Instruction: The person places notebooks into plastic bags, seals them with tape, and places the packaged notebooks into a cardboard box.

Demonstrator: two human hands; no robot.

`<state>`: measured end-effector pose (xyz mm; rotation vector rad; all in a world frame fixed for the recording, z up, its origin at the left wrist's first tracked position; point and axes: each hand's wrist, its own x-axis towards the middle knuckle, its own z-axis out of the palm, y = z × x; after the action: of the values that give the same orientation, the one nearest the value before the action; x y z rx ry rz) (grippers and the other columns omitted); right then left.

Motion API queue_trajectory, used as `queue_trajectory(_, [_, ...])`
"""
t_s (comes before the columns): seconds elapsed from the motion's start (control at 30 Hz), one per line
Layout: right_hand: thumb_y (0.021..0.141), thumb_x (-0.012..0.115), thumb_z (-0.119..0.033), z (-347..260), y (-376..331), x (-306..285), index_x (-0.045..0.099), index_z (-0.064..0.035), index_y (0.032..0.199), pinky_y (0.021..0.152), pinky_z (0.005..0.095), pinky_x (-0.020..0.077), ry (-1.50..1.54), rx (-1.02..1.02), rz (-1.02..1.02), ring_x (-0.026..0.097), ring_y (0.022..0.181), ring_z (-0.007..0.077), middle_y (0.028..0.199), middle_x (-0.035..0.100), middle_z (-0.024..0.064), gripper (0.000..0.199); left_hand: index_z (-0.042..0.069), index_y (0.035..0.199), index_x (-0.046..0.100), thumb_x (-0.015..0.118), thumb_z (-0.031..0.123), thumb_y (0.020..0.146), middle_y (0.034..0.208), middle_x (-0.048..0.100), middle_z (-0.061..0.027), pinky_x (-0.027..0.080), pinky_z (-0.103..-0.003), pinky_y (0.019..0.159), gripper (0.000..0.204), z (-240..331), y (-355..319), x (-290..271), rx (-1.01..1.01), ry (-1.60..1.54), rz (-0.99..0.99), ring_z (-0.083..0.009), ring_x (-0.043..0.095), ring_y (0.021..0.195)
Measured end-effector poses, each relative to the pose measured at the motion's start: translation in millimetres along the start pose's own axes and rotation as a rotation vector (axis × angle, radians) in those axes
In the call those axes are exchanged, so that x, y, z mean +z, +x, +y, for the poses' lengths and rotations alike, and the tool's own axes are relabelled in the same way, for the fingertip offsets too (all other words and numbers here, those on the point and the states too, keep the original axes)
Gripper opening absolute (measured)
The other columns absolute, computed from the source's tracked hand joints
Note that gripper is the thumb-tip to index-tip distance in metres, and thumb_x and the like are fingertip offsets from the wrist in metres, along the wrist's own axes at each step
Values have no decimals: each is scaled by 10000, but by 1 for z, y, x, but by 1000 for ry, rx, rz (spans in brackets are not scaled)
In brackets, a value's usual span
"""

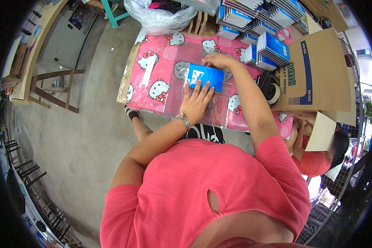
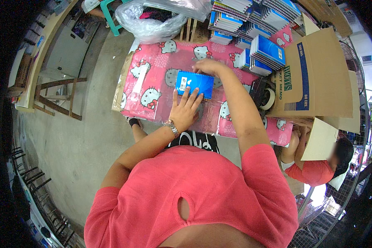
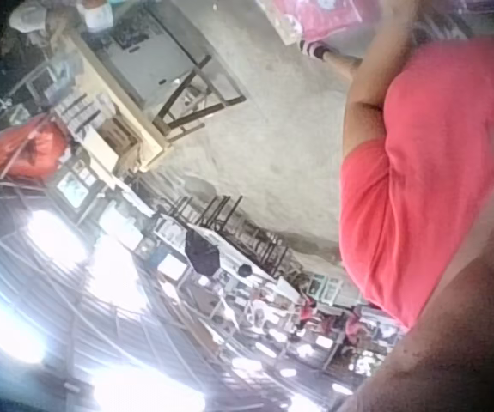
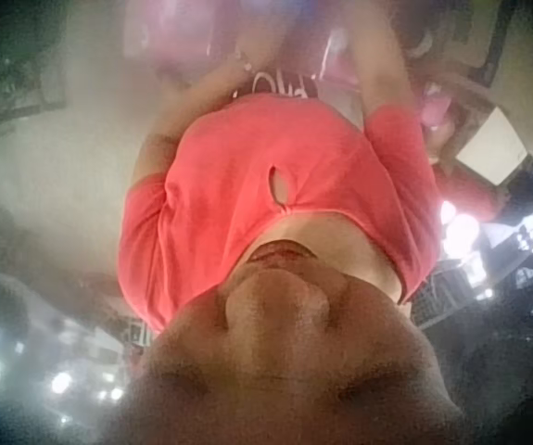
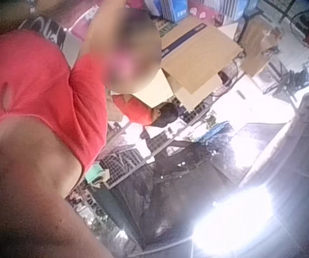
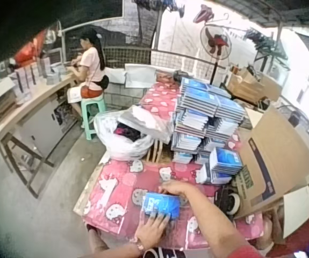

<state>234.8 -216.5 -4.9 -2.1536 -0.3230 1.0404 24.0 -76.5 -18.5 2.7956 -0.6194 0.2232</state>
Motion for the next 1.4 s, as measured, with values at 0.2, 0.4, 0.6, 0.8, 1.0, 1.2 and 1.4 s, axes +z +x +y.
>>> queue_trajectory(0.2, [927, 462, -479, 4, -9, 11, 661, -111, 1094, 878, 349, 459, -348, -142, 151, 614, 982, 236, 1052, 671, 106, 450, 170, 1418, 356, 694, 297, 718, 1486, 300, -64, 122, -649, 1080, 787, 3, 0, -7, -8, -20, -41, -299, 222, 1393])
queue_trajectory(0.4, [938, 310, -577, -21, -19, 17, 654, -98, 1142, 942, 383, 433, -298, -98, 112, 586, 1073, 299, 1172, 624, 152, 625, 181, 1424, 345, 702, 309, 714, 1497, 283, -64, 116, -662, 1075, 805, 3, -2, -10, -43, -28, -49, -303, 216, 1395])
queue_trajectory(0.6, [928, 317, -611, -23, -5, 10, 632, -39, 1171, 973, 387, 409, -150, -75, -31, 569, 1102, 282, 1191, 616, 150, 697, 187, 1427, 340, 704, 332, 723, 1505, 268, -59, 109, -688, 1058, 806, 7, -3, -4, -51, 16, -9, -324, 203, 1396])
queue_trajectory(0.8, [915, 351, -632, -33, -16, 10, 607, -67, 1219, 1004, 392, 374, -120, -73, -77, 526, 1161, 281, 1233, 585, 164, 691, 190, 1429, 338, 709, 342, 718, 1508, 260, -61, 89, -705, 1049, 816, 7, -4, -6, -65, -17, -37, -335, 196, 1396])
queue_trajectory(1.0, [913, 353, -637, -35, -21, 13, 589, -96, 1253, 1024, 381, 358, -195, -92, -52, 504, 1204, 277, 1271, 567, 166, 681, 197, 1426, 349, 716, 335, 705, 1506, 262, -65, 83, -696, 1056, 820, 7, -5, -3, -66, 21, -4, -341, 208, 1389])
queue_trajectory(1.2, [931, 340, -589, -33, -22, 27, 621, -104, 1208, 1016, 384, 375, -519, -114, 35, 511, 1201, 311, 1301, 547, 143, 625, 198, 1420, 358, 725, 323, 690, 1504, 264, -66, 120, -684, 1059, 826, 6, -3, -6, -54, -7, -21, -341, 217, 1384])
queue_trajectory(1.4, [924, 434, -449, -11, 2, 19, 678, -167, 1100, 919, 433, 443, -501, -88, 405, 575, 1053, 354, 1154, 599, 160, 413, 192, 1409, 376, 735, 301, 677, 1495, 281, -65, 165, -680, 1050, 823, 9, -1, -15, -73, -2, -58, -357, 241, 1369])
